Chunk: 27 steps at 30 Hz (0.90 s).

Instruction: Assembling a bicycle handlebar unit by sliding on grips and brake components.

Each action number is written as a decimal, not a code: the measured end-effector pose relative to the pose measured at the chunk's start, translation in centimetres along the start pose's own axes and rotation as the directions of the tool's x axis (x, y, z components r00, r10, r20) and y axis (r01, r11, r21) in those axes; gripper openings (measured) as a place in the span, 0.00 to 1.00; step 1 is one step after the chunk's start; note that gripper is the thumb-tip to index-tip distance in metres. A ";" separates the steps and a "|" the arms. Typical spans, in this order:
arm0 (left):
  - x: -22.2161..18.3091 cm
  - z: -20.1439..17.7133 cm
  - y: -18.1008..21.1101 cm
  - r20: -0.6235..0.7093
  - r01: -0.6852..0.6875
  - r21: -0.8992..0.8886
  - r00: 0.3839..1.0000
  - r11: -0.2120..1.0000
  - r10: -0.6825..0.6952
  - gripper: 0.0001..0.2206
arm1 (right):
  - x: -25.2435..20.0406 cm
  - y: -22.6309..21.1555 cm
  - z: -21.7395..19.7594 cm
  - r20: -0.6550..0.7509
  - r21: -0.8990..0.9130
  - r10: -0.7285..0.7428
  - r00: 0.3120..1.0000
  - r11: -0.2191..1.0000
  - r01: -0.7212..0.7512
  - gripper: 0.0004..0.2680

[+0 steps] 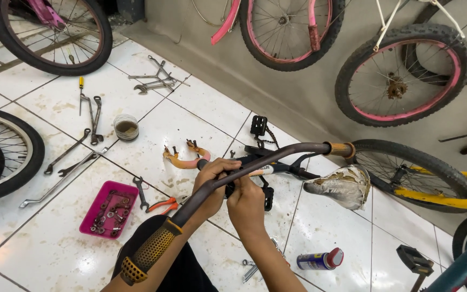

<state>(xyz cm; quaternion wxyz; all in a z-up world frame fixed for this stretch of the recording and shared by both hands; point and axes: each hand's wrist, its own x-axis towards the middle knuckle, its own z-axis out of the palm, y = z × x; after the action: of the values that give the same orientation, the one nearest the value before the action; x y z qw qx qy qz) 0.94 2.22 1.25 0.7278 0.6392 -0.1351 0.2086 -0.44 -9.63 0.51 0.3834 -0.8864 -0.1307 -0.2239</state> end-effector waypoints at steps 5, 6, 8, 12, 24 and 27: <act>-0.1 0.0 -0.3 -0.017 0.000 -0.001 1.000 1.000 0.000 0.15 | 0.0 -1.3 0.0 0.023 0.197 0.198 0.980 0.960 -0.199 0.09; -0.2 0.0 -0.4 -0.017 0.002 -0.005 1.000 1.000 -0.002 0.15 | -0.1 0.1 0.6 0.058 0.227 0.231 0.971 0.945 -0.238 0.10; -0.1 0.0 -0.7 -0.018 0.008 0.004 1.000 1.000 -0.008 0.15 | -0.1 -0.7 -0.2 0.043 0.230 0.176 0.984 0.956 -0.181 0.09; 0.3 0.2 -0.9 -0.009 -0.002 -0.032 1.000 0.999 0.002 0.16 | -0.1 0.2 -1.3 -0.015 0.098 0.021 1.000 0.995 -0.020 0.09; 0.4 0.4 -1.3 -0.018 -0.050 -0.073 0.999 0.996 0.049 0.15 | 3.6 4.7 -4.4 0.443 -0.183 -0.197 0.875 0.935 0.303 0.06; 0.6 0.3 -0.5 -0.024 -0.056 -0.066 0.998 0.996 0.055 0.14 | 4.1 4.9 -4.4 0.490 -0.224 -0.215 0.845 0.906 0.360 0.06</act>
<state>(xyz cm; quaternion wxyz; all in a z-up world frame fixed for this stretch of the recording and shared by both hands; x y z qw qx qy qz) 1.67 2.00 1.14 0.7440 0.6083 -0.1515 0.2313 3.77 -15.96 2.13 0.1611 -0.9322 -0.3130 -0.0837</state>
